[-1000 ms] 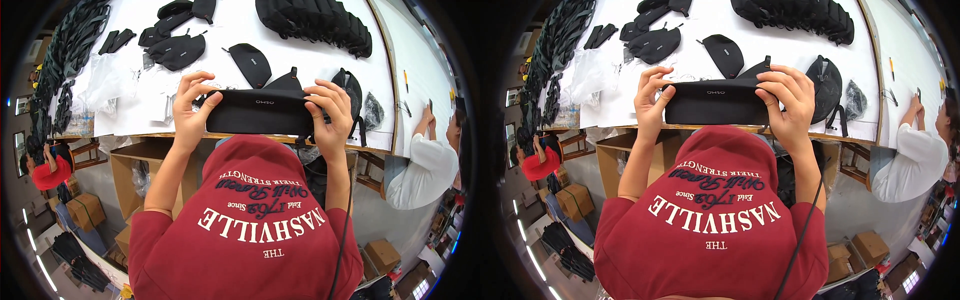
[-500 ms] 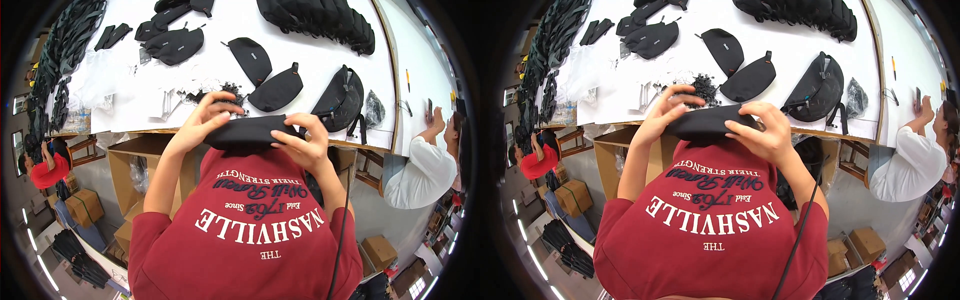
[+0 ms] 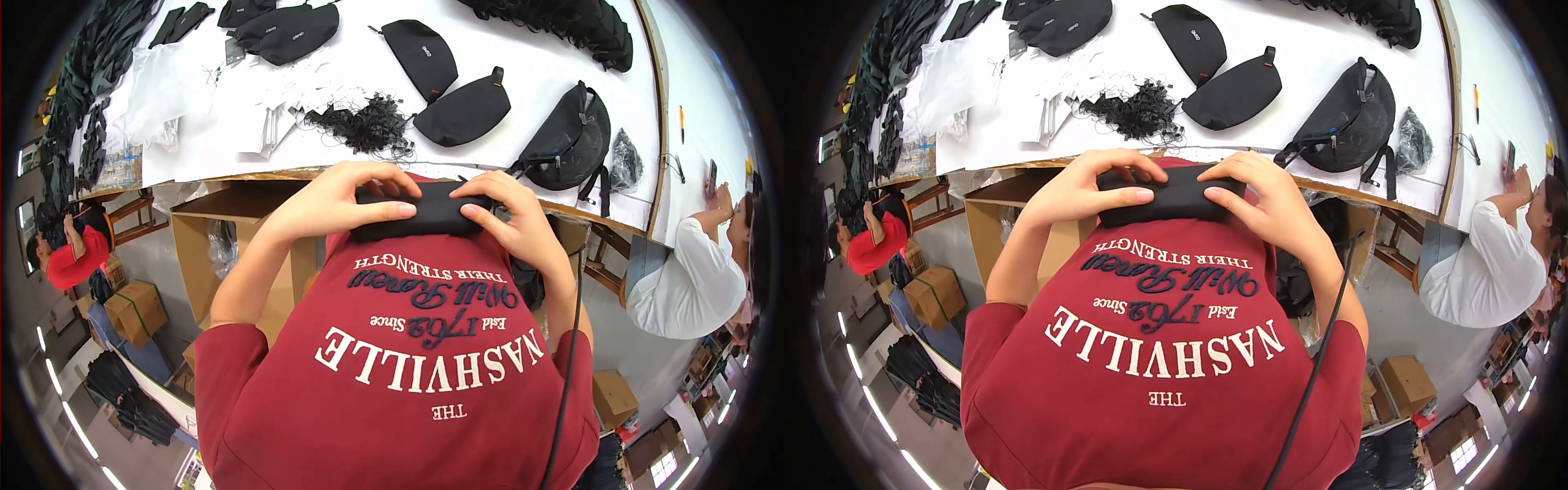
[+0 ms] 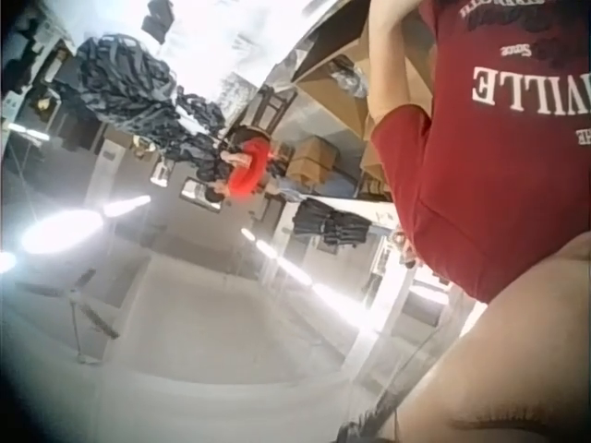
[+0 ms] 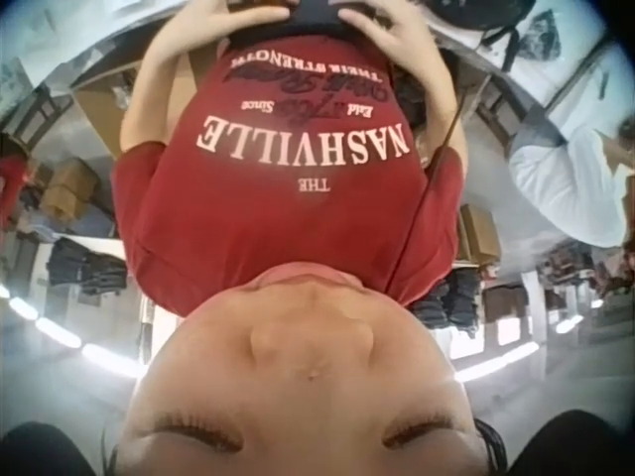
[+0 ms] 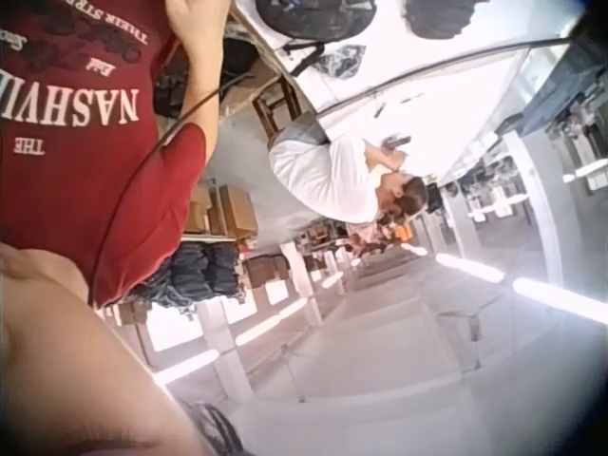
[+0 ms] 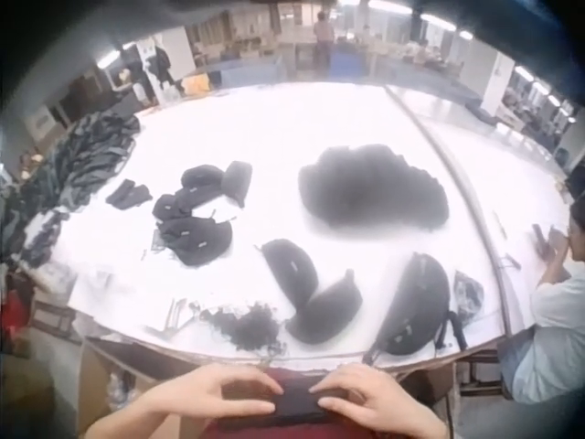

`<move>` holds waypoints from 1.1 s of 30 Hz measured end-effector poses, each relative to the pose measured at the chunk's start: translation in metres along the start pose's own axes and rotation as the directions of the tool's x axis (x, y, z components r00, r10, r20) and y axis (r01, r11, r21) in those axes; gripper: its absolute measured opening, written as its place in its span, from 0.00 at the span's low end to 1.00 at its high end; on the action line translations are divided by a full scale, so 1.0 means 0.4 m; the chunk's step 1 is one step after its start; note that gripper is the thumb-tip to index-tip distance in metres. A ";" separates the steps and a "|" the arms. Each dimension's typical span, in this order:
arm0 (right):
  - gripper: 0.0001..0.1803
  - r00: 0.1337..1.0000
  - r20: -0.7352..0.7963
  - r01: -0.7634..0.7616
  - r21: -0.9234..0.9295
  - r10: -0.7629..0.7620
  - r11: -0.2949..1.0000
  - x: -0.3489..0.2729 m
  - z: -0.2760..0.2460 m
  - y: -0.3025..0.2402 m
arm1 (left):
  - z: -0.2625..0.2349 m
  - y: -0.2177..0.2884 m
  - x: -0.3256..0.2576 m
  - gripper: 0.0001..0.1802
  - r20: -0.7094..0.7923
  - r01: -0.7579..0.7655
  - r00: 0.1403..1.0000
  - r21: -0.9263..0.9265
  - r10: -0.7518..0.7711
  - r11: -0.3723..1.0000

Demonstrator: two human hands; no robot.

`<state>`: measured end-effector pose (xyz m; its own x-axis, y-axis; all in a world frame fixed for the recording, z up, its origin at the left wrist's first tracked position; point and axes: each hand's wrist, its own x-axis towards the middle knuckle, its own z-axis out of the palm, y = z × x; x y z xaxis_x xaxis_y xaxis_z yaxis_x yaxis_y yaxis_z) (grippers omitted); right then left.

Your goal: The person is inspecting, folding, and organizing small black fabric pouches or cases at a workbench in a manufacturing environment.

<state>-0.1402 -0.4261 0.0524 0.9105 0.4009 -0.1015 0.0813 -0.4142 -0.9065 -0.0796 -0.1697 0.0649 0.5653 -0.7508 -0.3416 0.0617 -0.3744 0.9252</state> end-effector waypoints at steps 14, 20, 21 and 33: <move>0.06 0.985 -0.121 -0.130 -0.080 0.119 0.988 -0.015 -0.006 -0.019 | 0.025 0.054 0.000 0.12 -0.216 0.176 0.968 0.220 -0.128 0.959; 0.07 0.765 -0.615 -0.222 0.023 0.189 0.975 -0.046 -0.120 0.081 | -0.045 -0.074 -0.028 0.18 -0.387 0.095 0.921 0.127 -0.039 0.987; 0.06 0.649 -0.735 -0.227 0.058 0.195 0.972 -0.054 -0.132 0.110 | -0.049 -0.101 -0.026 0.16 -0.397 0.181 0.903 0.007 -0.164 0.983; 0.11 0.089 -0.909 0.080 0.415 0.408 0.906 0.119 -0.143 0.408 | -0.044 -0.304 0.040 0.11 -0.508 0.160 0.853 0.039 -0.118 0.986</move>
<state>-0.0604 -0.5213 -0.0771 0.4824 -0.8759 -0.0065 -0.0215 -0.0044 -0.9998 -0.0636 -0.1267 -0.0500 0.8931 -0.3195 -0.3168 0.1191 -0.5110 0.8513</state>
